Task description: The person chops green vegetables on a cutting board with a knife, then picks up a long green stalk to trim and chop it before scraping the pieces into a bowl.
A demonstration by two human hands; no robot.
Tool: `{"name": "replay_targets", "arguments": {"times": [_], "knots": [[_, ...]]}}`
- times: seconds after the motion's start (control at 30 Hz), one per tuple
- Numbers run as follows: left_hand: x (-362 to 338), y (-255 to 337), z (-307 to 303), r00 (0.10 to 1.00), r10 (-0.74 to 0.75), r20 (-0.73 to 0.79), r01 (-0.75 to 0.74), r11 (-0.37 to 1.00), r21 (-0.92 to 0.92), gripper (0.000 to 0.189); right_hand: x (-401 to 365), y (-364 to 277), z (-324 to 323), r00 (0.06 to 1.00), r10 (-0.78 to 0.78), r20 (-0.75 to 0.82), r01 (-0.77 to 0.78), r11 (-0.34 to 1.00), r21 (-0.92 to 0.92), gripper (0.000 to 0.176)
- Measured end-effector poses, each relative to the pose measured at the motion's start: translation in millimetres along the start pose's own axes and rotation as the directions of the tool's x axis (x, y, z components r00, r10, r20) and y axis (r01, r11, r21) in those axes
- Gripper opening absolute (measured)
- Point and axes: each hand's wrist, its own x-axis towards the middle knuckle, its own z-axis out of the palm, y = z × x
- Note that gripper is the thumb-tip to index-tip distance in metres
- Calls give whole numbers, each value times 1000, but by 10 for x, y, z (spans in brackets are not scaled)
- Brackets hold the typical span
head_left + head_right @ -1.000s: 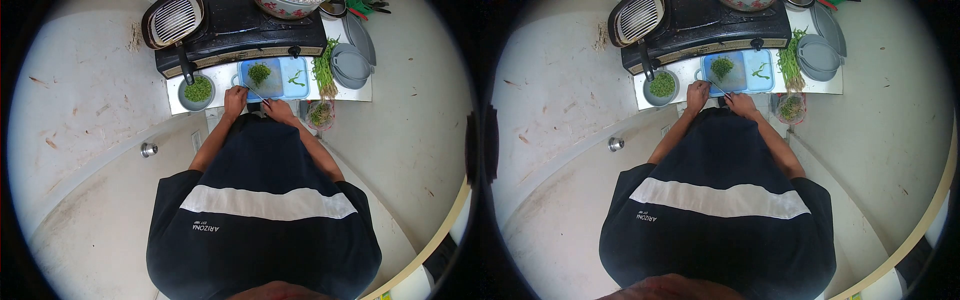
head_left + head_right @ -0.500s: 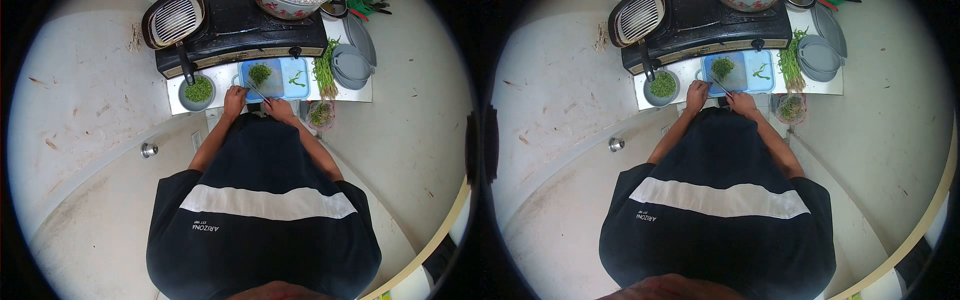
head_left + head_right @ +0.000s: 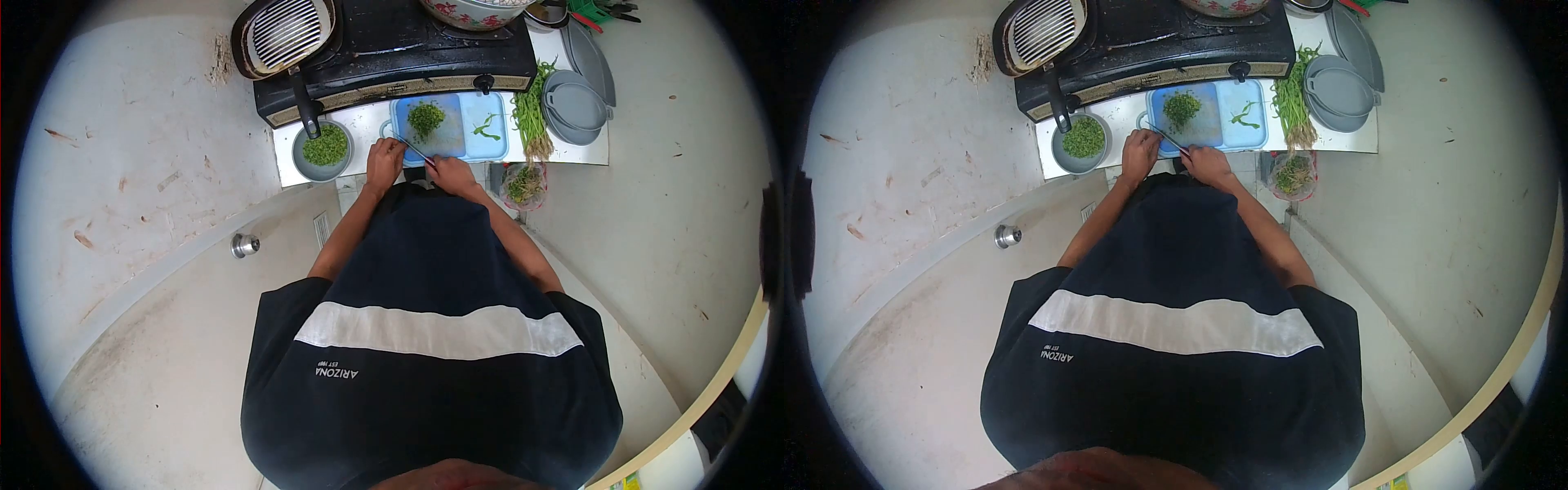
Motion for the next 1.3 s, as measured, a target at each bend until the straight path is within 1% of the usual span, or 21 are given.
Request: {"name": "replay_targets", "arguments": {"times": [0.1, 0.17, 0.3, 0.37, 0.47, 0.7, 0.77, 0.8, 0.87, 0.9, 0.97, 1.0, 1.07, 1.1, 1.17, 1.2, 1.27, 1.3], "knots": [[2, -17, -23, 1000, 16, 10, -16, 1000, 12, 15, 28, -28, 5, 1000, 15, -4, -15, 1000, -2, 45], [1, -27, -29, 1000, 16, 6, -16, 1000, -20, 16, -33, 1, -37, 998, 44, 47, -43, 999, -8, 45], [-14, -66, -3, 1000, 17, 1, -17, 997, -78, 16, -107, 44, -93, 995, 80, 60, -80, 997, 7, 45], [3, -44, 6, 999, -45, -30, 43, 996, -74, 14, -109, -6, -163, 988, 123, 90, -126, 992, 29, 48], [-6, -67, -4, 999, -36, -15, 35, 998, -57, 12, -89, 23, -117, 988, 111, 103, -117, 992, 48, 44], [-13, -103, 12, 1000, -23, 14, 23, 999, -34, 11, -80, -31, -95, 992, 53, 113, -62, 995, 76, 45], [5, -72, -17, 1000, -3, -7, 2, 999, -44, 11, -30, -45, -61, 994, 54, 100, -57, 998, 21, 47], [-1, -62, -18, 1000, -3, -6, 3, 999, -44, 11, -13, -50, -39, 993, 55, 100, -58, 998, 21, 47], [1, -47, -31, 1000, -10, -10, 10, 999, -39, 12, 19, -58, -7, 999, 18, 36, -18, 1000, 18, 48], [-2, -53, -27, 1000, -8, -9, 7, 999, -37, 12, 7, -52, -17, 999, 18, 33, -18, 1000, 19, 48], [-9, -61, -14, 999, -35, -26, 33, 997, -67, 11, -46, -20, -52, 997, 40, 70, -41, 999, 8, 48], [-1, -59, -18, 999, -32, -27, 31, 997, -66, 11, -58, 3, -49, 997, 40, 68, -41, 999, 8, 48], [5, -41, -9, 996, -90, -10, 88, 990, -111, 10, -93, 48, -32, 993, 92, 69, -92, 996, -5, 48], [12, -34, -7, 996, -88, -9, 87, 990, -113, 10, -99, 48, -43, 993, 95, 68, -94, 996, -5, 48], [17, -31, -16, 976, -210, 53, 216, 961, -171, 9, -105, 39, -57, 993, 111, 48, -111, 994, 13, 48], [14, -24, -28, 976, -210, 55, 217, 961, -171, 9, -113, 27, -66, 992, 112, 48, -113, 993, 14, 48], [18, -18, -60, 987, -151, 57, 158, 979, -126, 9, -110, -3, -92, 992, 92, 85, -96, 994, 48, 48], [12, -30, -54, 987, -152, 57, 158, 980, -124, 9, -110, 6, -76, 992, 90, 85, -95, 994, 49, 48]]}}
